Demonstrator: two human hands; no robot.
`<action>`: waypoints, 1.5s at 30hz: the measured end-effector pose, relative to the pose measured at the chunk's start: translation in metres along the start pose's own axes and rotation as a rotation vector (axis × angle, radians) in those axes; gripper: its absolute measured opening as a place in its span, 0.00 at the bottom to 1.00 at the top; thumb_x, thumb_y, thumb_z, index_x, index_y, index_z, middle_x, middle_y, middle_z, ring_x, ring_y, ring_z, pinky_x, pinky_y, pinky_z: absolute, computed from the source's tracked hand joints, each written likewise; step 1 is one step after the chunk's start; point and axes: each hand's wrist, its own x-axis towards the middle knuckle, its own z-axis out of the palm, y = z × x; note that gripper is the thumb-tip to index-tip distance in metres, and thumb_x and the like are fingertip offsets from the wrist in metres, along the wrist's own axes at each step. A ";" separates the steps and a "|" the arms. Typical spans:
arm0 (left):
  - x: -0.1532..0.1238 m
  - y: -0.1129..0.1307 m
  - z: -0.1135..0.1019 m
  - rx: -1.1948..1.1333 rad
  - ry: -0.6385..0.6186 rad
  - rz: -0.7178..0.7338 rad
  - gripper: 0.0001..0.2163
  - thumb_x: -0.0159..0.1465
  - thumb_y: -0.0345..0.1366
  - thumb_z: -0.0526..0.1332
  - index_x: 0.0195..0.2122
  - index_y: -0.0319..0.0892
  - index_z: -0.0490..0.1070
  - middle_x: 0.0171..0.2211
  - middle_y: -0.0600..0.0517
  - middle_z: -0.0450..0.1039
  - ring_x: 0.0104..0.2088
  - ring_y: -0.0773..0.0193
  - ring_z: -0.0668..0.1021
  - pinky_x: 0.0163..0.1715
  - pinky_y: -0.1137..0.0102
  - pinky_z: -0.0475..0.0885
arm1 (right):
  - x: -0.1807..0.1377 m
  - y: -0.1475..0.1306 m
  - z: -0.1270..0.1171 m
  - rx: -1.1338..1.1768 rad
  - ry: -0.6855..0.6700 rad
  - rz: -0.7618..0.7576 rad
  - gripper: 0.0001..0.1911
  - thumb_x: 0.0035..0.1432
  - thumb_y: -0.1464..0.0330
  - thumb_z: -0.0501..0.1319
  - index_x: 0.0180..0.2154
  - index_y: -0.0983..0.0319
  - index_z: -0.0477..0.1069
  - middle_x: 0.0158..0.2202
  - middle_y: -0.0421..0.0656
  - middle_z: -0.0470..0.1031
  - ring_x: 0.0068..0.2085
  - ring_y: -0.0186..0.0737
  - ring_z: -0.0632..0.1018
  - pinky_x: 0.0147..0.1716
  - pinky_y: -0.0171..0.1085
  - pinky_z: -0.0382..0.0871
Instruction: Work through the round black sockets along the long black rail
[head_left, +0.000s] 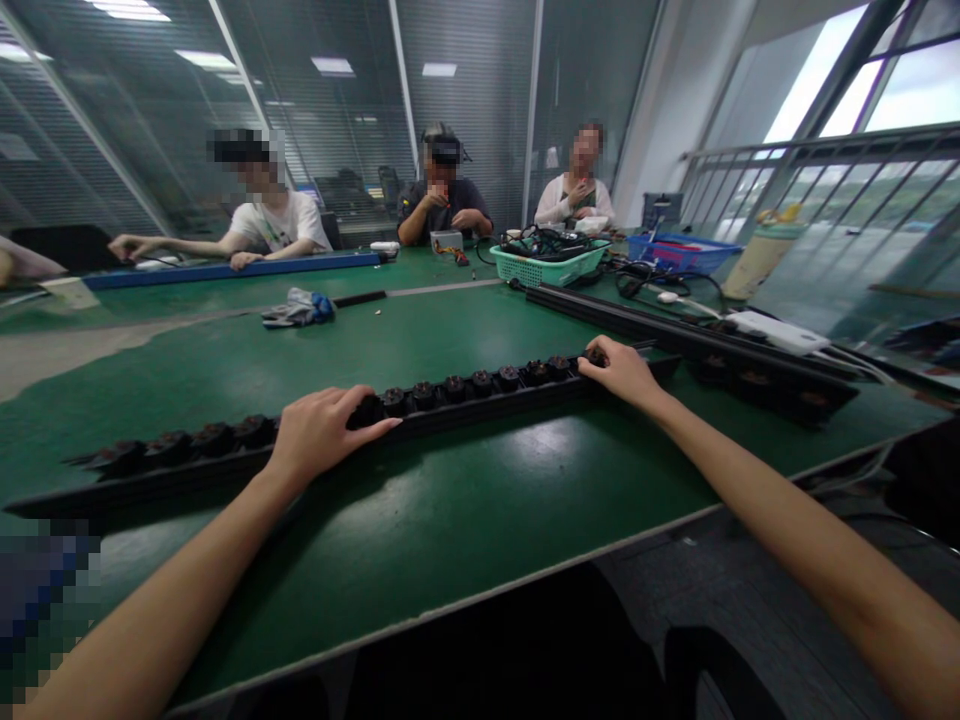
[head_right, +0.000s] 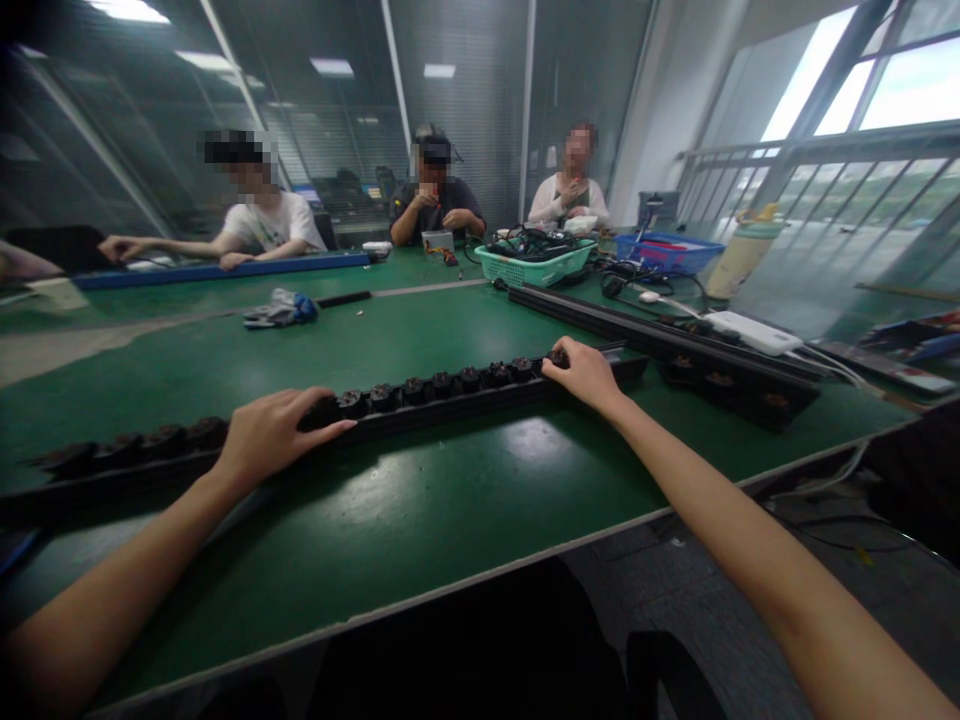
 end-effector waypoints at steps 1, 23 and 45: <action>0.000 0.000 0.000 -0.002 0.003 0.001 0.34 0.67 0.70 0.52 0.49 0.45 0.80 0.40 0.42 0.84 0.39 0.49 0.83 0.34 0.66 0.66 | 0.000 0.000 0.000 -0.001 -0.002 -0.007 0.15 0.58 0.52 0.63 0.36 0.57 0.72 0.32 0.45 0.75 0.32 0.46 0.73 0.34 0.41 0.61; 0.000 -0.003 0.003 -0.003 -0.012 0.009 0.37 0.68 0.71 0.50 0.51 0.43 0.80 0.40 0.41 0.83 0.38 0.48 0.82 0.33 0.65 0.65 | 0.003 0.006 -0.008 0.074 -0.025 0.034 0.17 0.54 0.52 0.64 0.35 0.58 0.75 0.29 0.43 0.73 0.31 0.42 0.71 0.34 0.40 0.58; 0.001 0.000 0.001 0.018 0.004 0.019 0.37 0.68 0.71 0.49 0.50 0.44 0.80 0.39 0.42 0.84 0.38 0.50 0.83 0.33 0.66 0.65 | 0.004 0.010 -0.012 0.030 -0.011 0.063 0.14 0.54 0.54 0.66 0.35 0.58 0.75 0.29 0.43 0.74 0.31 0.43 0.73 0.33 0.40 0.60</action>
